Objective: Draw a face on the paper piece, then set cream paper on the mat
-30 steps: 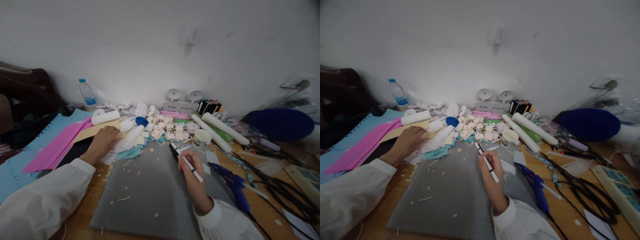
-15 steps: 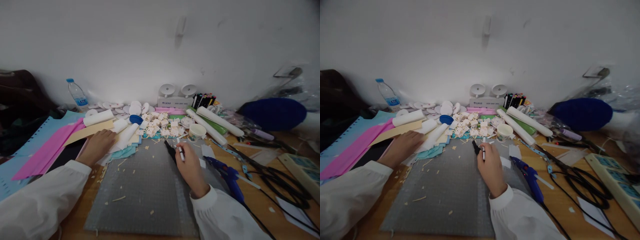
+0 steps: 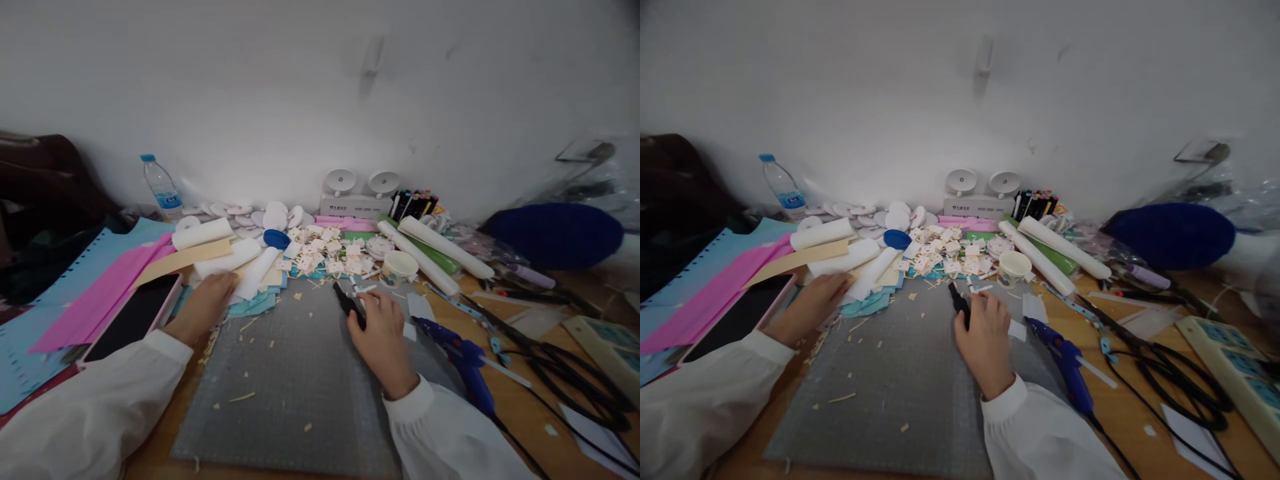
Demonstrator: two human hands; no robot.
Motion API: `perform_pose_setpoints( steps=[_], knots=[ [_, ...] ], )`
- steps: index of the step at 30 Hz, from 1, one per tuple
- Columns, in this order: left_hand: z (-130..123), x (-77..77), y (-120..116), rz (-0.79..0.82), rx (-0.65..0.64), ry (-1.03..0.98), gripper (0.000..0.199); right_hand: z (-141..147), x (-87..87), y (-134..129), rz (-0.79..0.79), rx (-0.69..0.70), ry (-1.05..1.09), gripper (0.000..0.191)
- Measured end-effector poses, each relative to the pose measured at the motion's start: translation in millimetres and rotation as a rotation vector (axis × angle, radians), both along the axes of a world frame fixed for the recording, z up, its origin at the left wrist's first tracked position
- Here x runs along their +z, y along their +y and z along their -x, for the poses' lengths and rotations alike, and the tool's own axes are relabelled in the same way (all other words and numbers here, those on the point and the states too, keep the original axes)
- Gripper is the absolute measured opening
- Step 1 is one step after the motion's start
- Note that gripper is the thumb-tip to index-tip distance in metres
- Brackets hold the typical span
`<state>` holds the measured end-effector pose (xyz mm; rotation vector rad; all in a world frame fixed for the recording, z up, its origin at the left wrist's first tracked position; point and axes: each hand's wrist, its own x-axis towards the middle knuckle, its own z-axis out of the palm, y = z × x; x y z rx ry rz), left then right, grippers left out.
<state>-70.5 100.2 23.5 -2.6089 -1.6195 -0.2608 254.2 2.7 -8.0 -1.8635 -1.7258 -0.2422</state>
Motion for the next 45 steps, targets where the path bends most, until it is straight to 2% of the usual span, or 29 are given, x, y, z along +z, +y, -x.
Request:
perform_pose_setpoints(
  steps=[4, 8, 12, 17, 21, 27, 30, 32, 34, 36, 38, 41, 45],
  knots=[
    [1.1, 4.3, -6.1, -0.012, 0.011, 0.023, 0.023, 12.3, 7.4, -7.1, -0.126, 0.203, 0.096, 0.024],
    [-0.7, 5.9, -14.5, -0.028, 0.045, 0.065, 0.02, 29.7, 9.2, -20.4, -0.118, 0.398, 0.151, 0.024],
    [-2.2, 4.8, -17.6, -0.028, 0.063, 0.082, 0.018, 40.6, 6.3, -29.4, -0.079, 0.524, 0.187, 0.023],
    [-3.3, 5.0, -19.1, -0.02, 0.024, 0.082, 0.018, 41.1, 4.9, -31.2, -0.05, 0.554, 0.236, 0.025],
    [-4.7, 6.2, -20.3, -0.019, 0.017, 0.031, 0.025, 39.4, 4.3, -30.4, -0.042, 0.556, 0.263, 0.025],
    [10.7, 6.3, -10.9, 0.006, 0.117, -0.098, 0.035, 39.8, 3.2, -30.2, -0.032, 0.552, 0.298, 0.025],
    [17.6, 14.3, -10.5, -0.005, 0.189, -0.209, 0.036, 39.7, 4.3, -31.8, -0.047, 0.558, 0.34, 0.026],
    [12.4, 24.2, -17.3, 0.065, 0.217, -0.451, 0.036, 39.9, 6.3, -33.4, -0.077, 0.57, 0.369, 0.027],
    [-2.0, 34.9, -29.6, 0.248, 0.179, -0.772, 0.039, 40.7, 9.2, -34.9, -0.1, 0.589, 0.404, 0.026],
    [-22.7, 42.8, -44.7, 0.423, 0.131, -0.943, 0.041, 42.0, 12.5, -36.2, -0.101, 0.621, 0.459, 0.026],
    [-44.5, 45.7, -59.3, 0.56, 0.069, -1.029, 0.037, 43.6, 15.4, -37.4, -0.077, 0.669, 0.543, 0.025],
    [-70.9, 41.7, -76.2, 0.782, -0.034, -1.06, 0.03, 46.0, 16.1, -39.3, 0.001, 0.736, 0.739, 0.022],
    [-87.7, 30.1, -87.2, 0.983, -0.138, -1.0, 0.021, 49.3, 12.1, -40.3, 0.12, 0.741, 0.957, 0.011]
  ],
)
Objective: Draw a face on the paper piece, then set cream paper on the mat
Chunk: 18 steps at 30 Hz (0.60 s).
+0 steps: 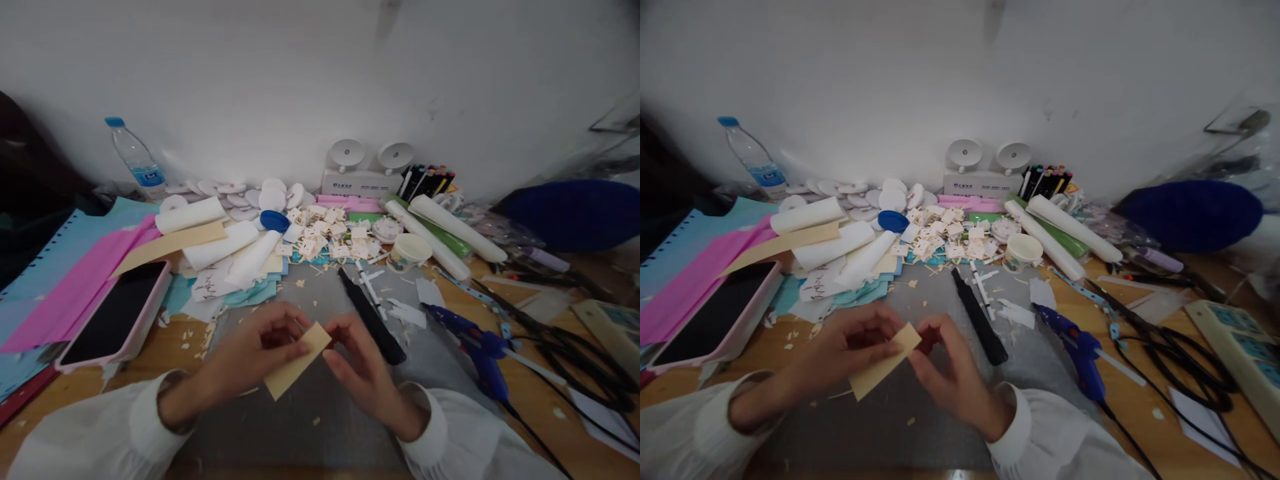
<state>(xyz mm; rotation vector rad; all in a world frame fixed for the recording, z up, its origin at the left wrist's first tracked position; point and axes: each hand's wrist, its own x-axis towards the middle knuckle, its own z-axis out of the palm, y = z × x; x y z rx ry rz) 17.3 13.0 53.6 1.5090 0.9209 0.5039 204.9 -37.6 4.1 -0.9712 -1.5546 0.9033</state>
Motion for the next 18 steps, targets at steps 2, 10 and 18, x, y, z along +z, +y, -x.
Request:
perform_pose_setpoints(
  steps=[2, 10, 18],
  knots=[
    [-1.2, -4.8, -1.2, 0.011, -0.036, 0.012, 0.019, 1.2, -1.4, 0.9, 0.073, 0.0, 0.021, 0.005],
    [24.9, -4.7, 5.5, -0.095, -0.025, 0.145, 0.011, 0.6, -0.5, 8.3, 0.247, -0.073, 0.111, 0.014],
    [42.5, -9.3, 6.2, -0.256, 0.077, 0.212, 0.013, -0.8, -3.0, 5.7, 0.259, 0.082, -0.233, 0.014]
  ],
)
